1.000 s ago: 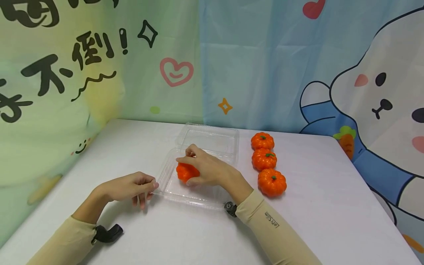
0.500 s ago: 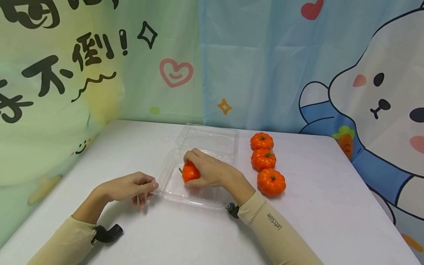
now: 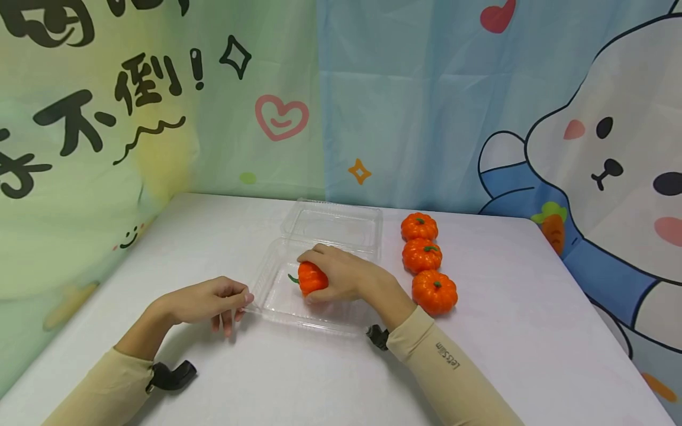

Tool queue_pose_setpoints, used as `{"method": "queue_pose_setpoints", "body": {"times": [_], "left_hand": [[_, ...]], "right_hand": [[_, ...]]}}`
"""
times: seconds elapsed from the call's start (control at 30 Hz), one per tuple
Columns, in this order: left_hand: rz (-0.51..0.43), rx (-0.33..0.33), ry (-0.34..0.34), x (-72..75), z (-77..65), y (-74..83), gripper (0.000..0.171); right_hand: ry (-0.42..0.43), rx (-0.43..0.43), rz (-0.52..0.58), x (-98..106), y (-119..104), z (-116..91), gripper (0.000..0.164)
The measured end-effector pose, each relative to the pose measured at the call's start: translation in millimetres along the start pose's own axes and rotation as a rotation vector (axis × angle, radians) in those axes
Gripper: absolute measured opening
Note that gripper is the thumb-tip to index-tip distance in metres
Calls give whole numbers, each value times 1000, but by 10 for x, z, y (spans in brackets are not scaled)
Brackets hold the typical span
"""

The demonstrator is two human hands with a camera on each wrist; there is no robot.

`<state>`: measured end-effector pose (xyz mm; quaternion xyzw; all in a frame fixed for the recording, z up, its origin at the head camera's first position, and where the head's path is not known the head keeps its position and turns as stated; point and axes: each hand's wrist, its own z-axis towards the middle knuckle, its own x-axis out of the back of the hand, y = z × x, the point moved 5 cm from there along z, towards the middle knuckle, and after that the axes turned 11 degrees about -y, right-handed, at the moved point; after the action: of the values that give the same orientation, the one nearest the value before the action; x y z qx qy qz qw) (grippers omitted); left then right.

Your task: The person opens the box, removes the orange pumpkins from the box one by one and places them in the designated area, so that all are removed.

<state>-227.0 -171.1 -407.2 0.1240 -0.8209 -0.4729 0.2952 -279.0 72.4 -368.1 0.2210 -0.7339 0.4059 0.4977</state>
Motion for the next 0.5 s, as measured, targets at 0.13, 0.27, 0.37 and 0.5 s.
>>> {"method": "queue_pose_setpoints", "body": {"times": [0.13,0.27,0.37,0.5], "left_hand": [[6,-3,-1,3,6,9,45],[7,-6,-3,7,1,24,45],[3,-3,-5,5,-8,29,44],[-4,0,-8,-6,-16,37,43]], "right_hand": [[-4,8,20,31,-2,-42,65],[21,34,30,60,-7,-81,67],[52,72,27,80,-17,-104,68],[93,116,28,115,-30,-141,67]]}}
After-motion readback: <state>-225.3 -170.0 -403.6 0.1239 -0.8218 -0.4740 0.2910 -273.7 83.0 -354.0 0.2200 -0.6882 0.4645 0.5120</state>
